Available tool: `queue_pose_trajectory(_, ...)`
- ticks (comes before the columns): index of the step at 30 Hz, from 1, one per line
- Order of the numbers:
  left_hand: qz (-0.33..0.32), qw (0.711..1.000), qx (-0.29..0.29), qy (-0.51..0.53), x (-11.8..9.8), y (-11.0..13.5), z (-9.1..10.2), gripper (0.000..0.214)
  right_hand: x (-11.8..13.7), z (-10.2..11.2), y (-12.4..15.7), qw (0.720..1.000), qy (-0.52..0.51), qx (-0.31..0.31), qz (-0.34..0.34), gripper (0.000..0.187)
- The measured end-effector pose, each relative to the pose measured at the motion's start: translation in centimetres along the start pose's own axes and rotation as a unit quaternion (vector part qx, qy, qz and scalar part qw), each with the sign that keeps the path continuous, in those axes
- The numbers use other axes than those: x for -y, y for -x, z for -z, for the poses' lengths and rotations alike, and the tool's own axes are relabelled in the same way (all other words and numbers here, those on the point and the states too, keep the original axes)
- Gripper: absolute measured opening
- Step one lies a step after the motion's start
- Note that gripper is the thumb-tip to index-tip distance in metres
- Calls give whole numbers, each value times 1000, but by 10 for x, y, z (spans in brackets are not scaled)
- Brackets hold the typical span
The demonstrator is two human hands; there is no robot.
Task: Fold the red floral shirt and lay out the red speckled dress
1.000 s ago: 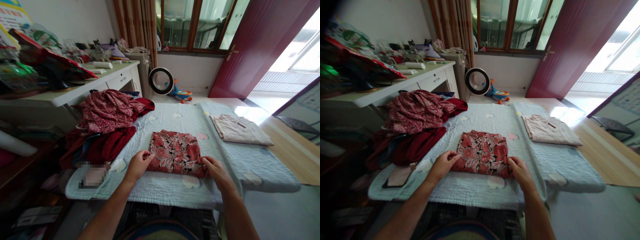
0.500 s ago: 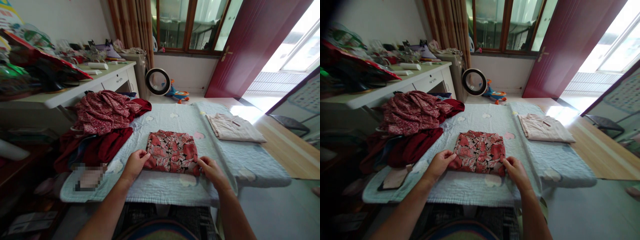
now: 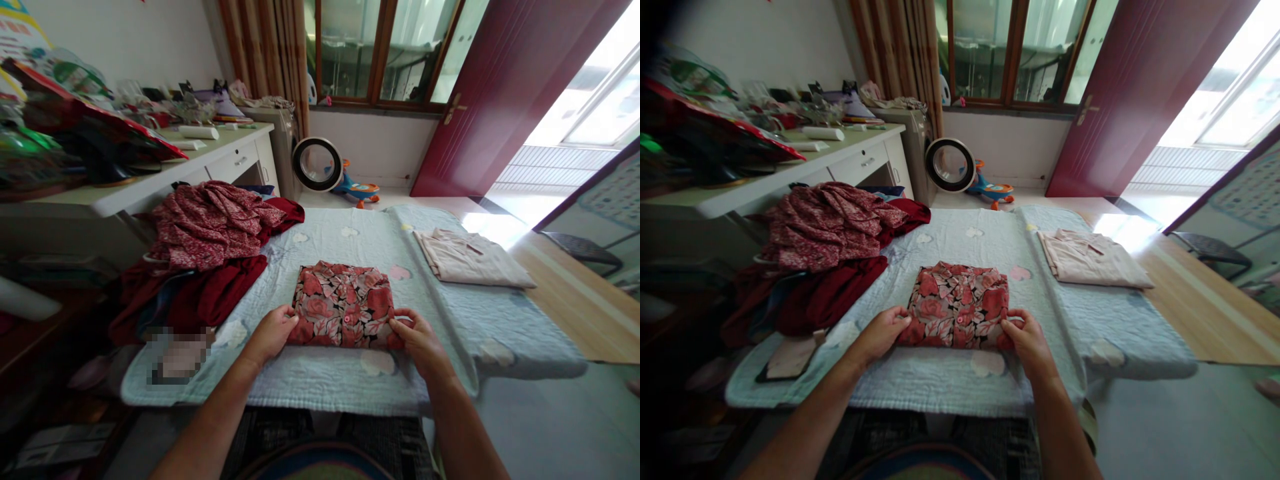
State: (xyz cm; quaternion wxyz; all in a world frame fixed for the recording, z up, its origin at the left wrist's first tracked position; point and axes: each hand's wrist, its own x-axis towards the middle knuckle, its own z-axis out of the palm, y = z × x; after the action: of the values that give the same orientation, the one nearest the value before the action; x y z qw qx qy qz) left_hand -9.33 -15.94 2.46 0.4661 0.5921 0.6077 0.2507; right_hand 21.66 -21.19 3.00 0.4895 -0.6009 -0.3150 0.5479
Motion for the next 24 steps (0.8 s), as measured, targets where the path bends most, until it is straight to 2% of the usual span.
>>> queue_pose_trajectory(4,-46,991,-13,-124,-3,1,1,26,-1,4,-1,998,55,24,5,39)
queue_pose_trajectory(8,-37,959,-36,-278,-9,6,-1,32,-2,10,-4,987,153,34,30,32)
queue_pose_trajectory(11,-78,905,-141,-395,-19,13,-5,20,0,11,-4,973,222,14,67,35)
queue_pose_trajectory(13,-127,871,-212,-425,-29,17,-11,13,-1,10,-5,964,255,6,78,36)
queue_pose_trajectory(14,-160,864,-225,-422,-34,18,-14,11,-3,10,-6,961,264,5,79,36)
queue_pose_trajectory(16,-244,864,-197,-394,-43,17,-24,11,-6,8,-10,959,270,7,80,34)
queue_pose_trajectory(19,-369,855,-99,-350,-46,13,-46,15,-11,4,-13,967,241,7,82,30)
queue_pose_trajectory(21,-400,847,-49,-346,-41,9,-61,26,-11,1,-12,979,191,16,75,29)
queue_pose_trajectory(24,-380,850,0,-364,-28,4,-78,43,-9,-2,-9,992,110,39,53,31)
